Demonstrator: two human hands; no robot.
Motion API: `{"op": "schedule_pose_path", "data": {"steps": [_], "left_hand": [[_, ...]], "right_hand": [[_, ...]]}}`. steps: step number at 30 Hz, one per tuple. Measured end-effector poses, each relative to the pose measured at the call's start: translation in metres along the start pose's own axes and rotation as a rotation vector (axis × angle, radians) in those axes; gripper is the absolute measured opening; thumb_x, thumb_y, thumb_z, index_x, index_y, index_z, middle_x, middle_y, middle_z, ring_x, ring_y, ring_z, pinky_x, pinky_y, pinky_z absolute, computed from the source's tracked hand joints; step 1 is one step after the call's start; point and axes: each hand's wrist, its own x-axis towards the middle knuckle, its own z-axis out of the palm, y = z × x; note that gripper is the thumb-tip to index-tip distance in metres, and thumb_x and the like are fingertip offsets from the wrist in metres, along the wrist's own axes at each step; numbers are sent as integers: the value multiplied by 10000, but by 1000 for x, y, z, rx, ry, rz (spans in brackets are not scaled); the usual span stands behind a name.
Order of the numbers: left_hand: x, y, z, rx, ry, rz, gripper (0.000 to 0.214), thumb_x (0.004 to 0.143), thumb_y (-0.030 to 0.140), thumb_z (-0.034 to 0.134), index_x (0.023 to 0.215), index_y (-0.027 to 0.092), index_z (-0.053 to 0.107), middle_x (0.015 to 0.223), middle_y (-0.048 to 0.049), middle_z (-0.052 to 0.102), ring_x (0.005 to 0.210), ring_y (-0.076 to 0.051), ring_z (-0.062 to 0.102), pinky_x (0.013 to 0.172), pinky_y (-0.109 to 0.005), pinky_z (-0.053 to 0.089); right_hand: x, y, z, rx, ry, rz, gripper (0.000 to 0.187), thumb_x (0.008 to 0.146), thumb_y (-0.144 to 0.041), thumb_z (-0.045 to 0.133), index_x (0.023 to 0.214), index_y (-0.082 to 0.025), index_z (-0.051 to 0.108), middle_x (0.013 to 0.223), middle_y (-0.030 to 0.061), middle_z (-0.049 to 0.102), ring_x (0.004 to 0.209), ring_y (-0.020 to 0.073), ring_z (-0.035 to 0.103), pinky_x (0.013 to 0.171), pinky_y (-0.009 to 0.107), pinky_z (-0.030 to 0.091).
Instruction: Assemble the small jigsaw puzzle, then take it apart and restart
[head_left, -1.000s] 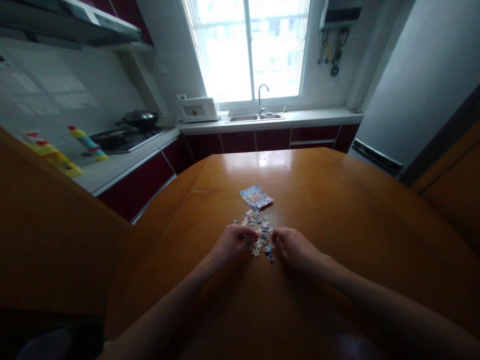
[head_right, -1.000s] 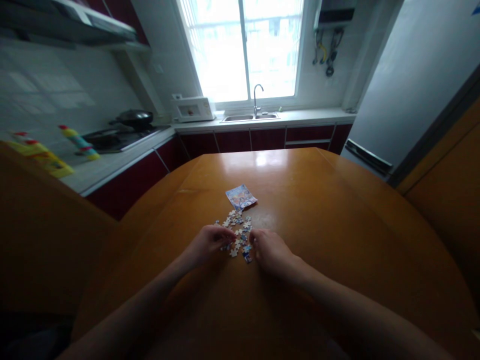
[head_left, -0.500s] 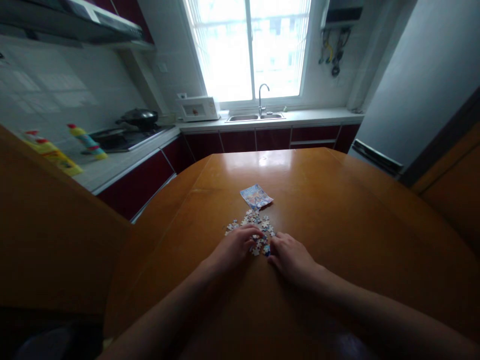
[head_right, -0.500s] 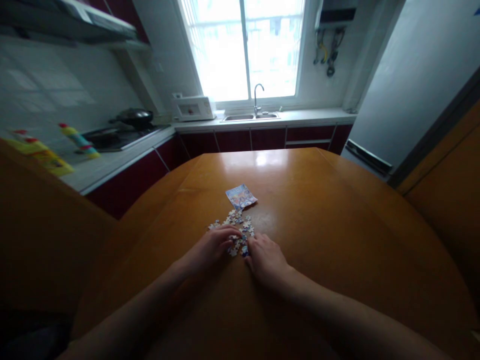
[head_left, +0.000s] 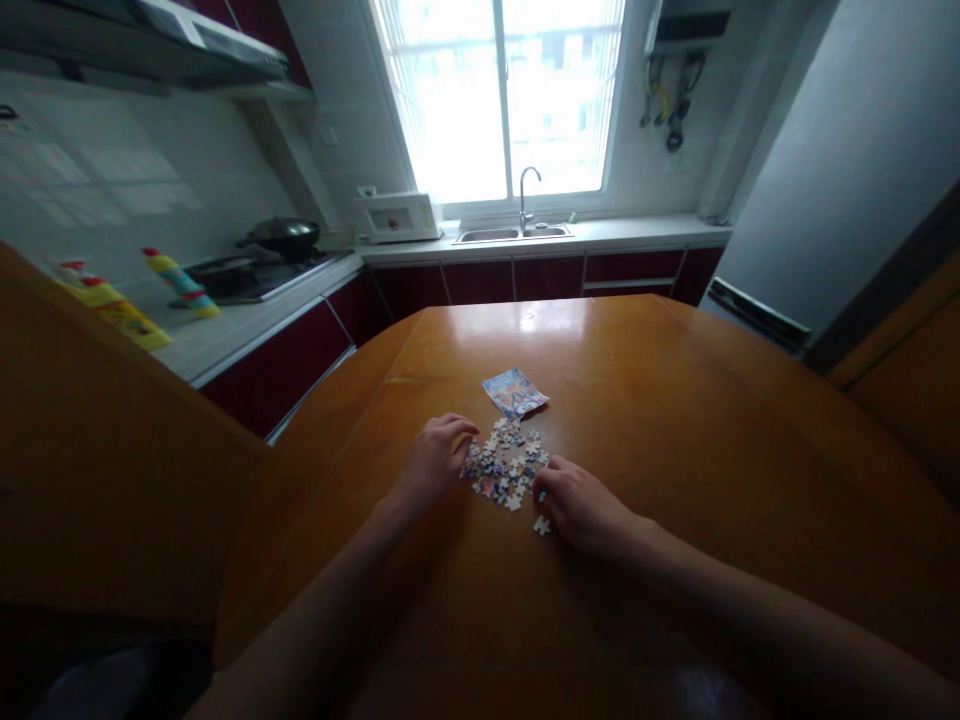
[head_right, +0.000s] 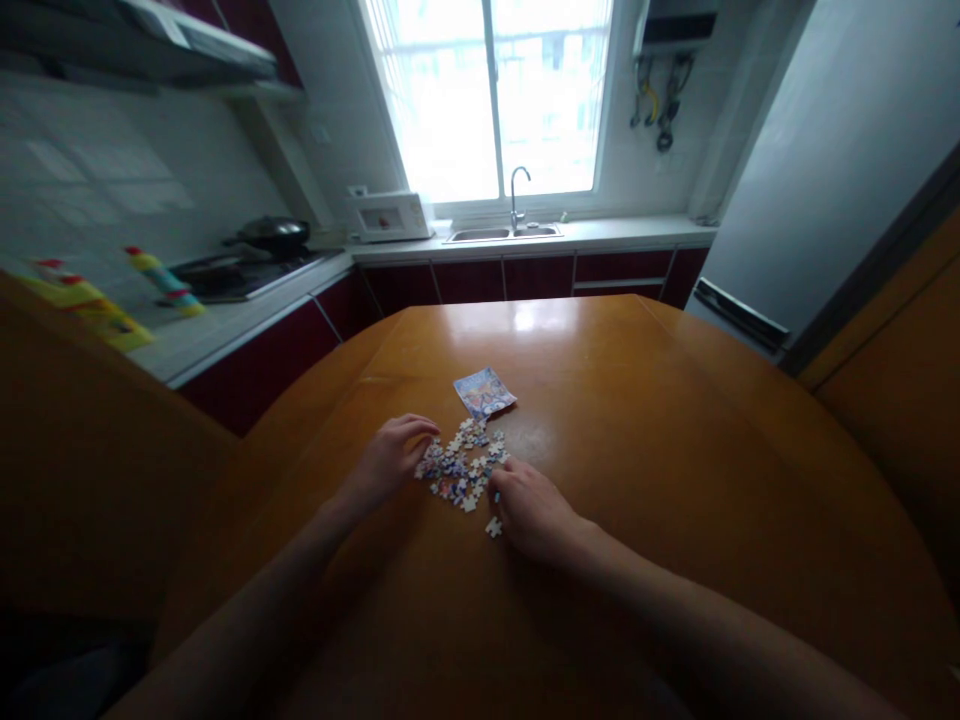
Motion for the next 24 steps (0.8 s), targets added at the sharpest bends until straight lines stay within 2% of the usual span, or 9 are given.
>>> {"op": "schedule_pose_path", "data": {"steps": [3,5,8,11,14,18,20,24], "left_hand": [[0,-16,4,89,-79,-103,277,936,275,556,1108,137,724,1228,-150,694,1173,-295,630,1054,-443,474],[-4,-15,13,112,-139,-113,462,945,361,561,1317,95,628,1442,-204,566,1366,-337,510,1140,-476,404],[-16,4,29,177,-360,-120,727,983,539,481,1544,89,380,1645,-219,238,1538,-371,205,1215,-546,267],[-30,31,44,224,-394,-104,766,1011,585,404,1598,110,274,1676,-190,99,1556,-372,55,1238,-591,150],[-39,52,52,221,-367,-29,757,1019,604,384,1593,120,293,1677,-182,103,1557,-365,33,1245,-603,105],[-41,64,53,80,-395,188,713,1019,530,465,1594,148,287,1668,-161,197,1561,-304,131,1267,-528,180],[-37,65,50,-29,-363,254,619,1030,430,484,1570,160,345,1649,-146,284,1547,-266,225,1263,-473,251],[-22,48,38,-188,-173,264,422,1034,199,418,1439,208,538,1513,-107,518,1409,-215,485,1200,-417,395]], "right_hand": [[4,4,1,28,71,13,187,907,-69,517,967,-161,668,999,95,646,855,188,603,784,292,456],[6,8,3,10,145,0,193,933,-93,516,1001,-167,681,1011,99,648,901,204,598,820,315,469],[9,17,6,-61,265,-52,183,962,-155,524,963,-188,704,1021,104,639,994,244,561,889,370,476],[12,25,10,-54,356,-79,171,962,-174,535,932,-192,703,1041,107,636,1025,254,542,935,399,483],[14,31,15,-13,405,-62,187,975,-190,519,991,-191,706,1065,115,641,1048,256,555,962,414,493],[17,35,21,15,374,-84,309,1008,-202,448,1215,-178,676,1223,130,650,1165,250,560,1049,421,469],[18,36,23,-8,323,-109,375,1018,-216,423,1327,-154,626,1350,144,617,1267,253,531,1116,430,423],[16,35,22,-96,197,-112,497,1036,-293,397,1511,-166,471,1555,138,471,1460,268,379,1204,489,310]]}}
